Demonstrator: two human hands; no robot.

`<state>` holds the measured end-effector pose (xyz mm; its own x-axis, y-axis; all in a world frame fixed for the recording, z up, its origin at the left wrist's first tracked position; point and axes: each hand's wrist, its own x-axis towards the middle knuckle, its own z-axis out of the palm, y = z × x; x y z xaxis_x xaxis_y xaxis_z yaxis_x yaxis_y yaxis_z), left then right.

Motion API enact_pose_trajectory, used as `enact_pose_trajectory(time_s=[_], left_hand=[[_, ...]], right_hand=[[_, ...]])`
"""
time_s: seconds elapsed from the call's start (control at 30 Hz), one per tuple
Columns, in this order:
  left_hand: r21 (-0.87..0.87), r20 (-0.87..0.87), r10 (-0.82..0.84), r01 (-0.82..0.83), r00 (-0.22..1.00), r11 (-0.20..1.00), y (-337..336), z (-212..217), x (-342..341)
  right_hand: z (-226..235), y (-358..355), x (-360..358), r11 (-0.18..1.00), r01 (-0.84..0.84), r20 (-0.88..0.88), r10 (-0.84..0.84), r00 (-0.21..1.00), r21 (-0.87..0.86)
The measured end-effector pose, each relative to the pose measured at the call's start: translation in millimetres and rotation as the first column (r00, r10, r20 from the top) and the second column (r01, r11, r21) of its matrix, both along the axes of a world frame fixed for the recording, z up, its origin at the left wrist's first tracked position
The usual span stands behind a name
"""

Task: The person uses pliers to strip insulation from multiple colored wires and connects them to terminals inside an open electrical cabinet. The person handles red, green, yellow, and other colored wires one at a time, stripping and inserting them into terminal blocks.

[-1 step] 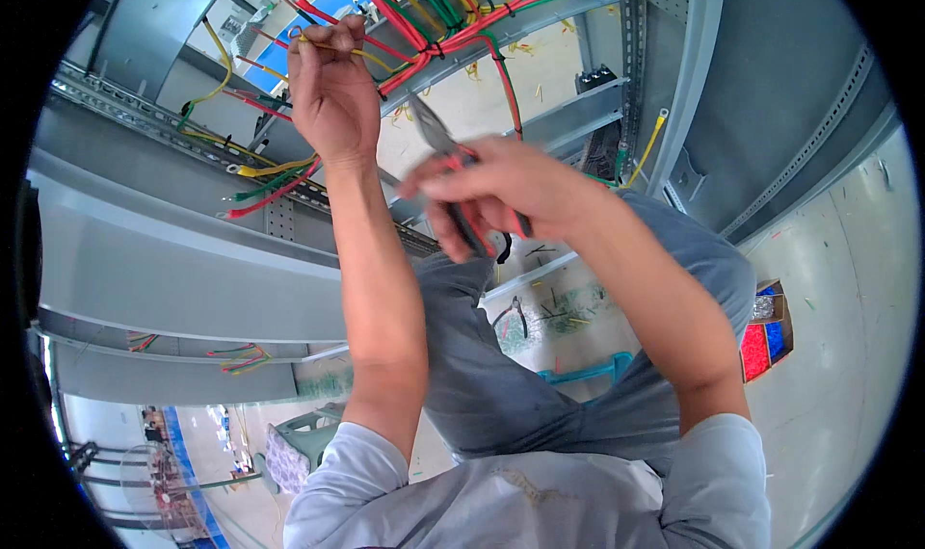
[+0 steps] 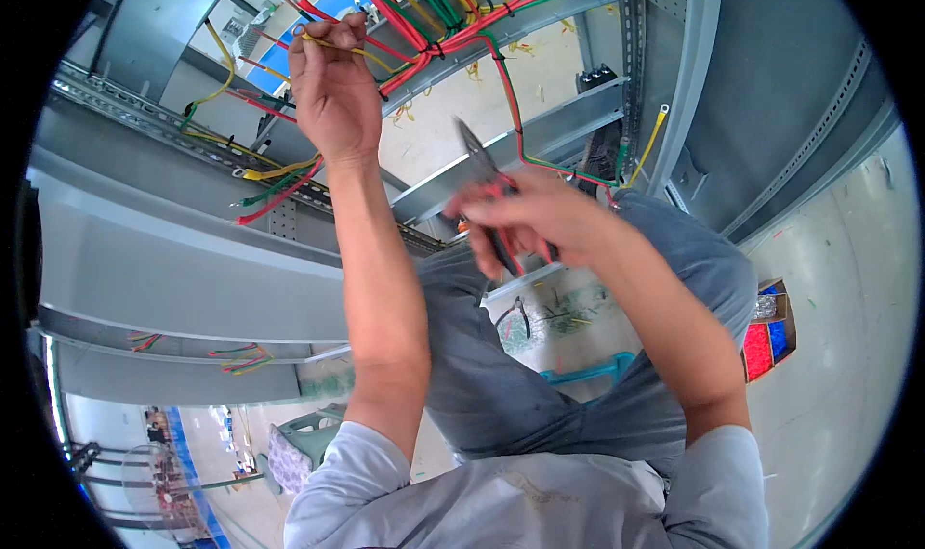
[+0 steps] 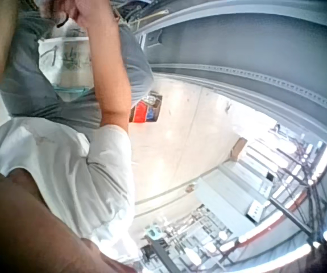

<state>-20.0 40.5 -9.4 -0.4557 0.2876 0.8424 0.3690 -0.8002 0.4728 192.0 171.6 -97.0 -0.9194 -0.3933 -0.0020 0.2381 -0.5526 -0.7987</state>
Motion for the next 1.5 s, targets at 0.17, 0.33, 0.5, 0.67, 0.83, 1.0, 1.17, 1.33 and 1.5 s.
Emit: enact_pose_trajectory(time_s=[0.17, 0.33, 0.5, 0.67, 0.83, 1.0, 1.17, 1.33, 1.5], left_hand=[[-0.023, -0.040, 0.021, -0.022, 0.999, 0.999, 0.5, -1.1, -4.3], [-0.056, -0.029, 0.078, -0.079, 0.997, 0.995, -4.6, -2.5, -5.7], [-0.103, -0.008, 0.165, -0.165, 0.986, 0.981, -5.5, -2.5, -1.6], [-0.205, -0.014, 0.230, -0.228, 0.973, 0.952, -4.1, 3.4, 4.0], [-0.304, -0.019, 0.253, -0.246, 0.967, 0.920, -8.7, 9.6, 3.7], [-0.290, 0.004, 0.214, -0.204, 0.977, 0.935, -9.4, 10.1, 0.6], [-0.241, 0.030, 0.137, -0.126, 0.990, 0.962, -11.9, 7.5, 5.3], [-0.167, 0.093, 0.107, -0.090, 0.990, 0.982, -9.4, 2.9, 1.2], [-0.168, 0.128, 0.092, -0.070, 0.987, 0.983, -9.5, 2.3, 2.9]], right_hand=[[-94.3, -19.5, 82.1, 1.000, 0.017, 0.314, -0.020, 0.949, 0.013], [-106.8, -24.5, 105.6, 0.990, -0.035, 0.333, -0.013, 0.943, 0.140], [-57.0, -6.4, 88.9, 0.987, 0.078, 0.274, -0.115, 0.955, 0.142], [-52.7, -5.3, 55.9, 0.718, 0.241, -0.109, -0.227, 0.968, 0.653], [24.1, 4.4, 18.0, 0.639, 0.316, -0.253, -0.192, 0.948, 0.701], [49.6, 4.1, 1.9, 0.562, 0.430, -0.387, -0.203, 0.900, 0.706], [89.3, 7.6, -21.0, 0.374, 0.485, -0.454, -0.175, 0.874, 0.790], [126.5, 0.9, -38.8, 0.573, 0.486, -0.463, -0.199, 0.864, 0.660], [145.2, 1.6, -47.0, 0.496, 0.419, -0.404, -0.144, 0.903, 0.761]])
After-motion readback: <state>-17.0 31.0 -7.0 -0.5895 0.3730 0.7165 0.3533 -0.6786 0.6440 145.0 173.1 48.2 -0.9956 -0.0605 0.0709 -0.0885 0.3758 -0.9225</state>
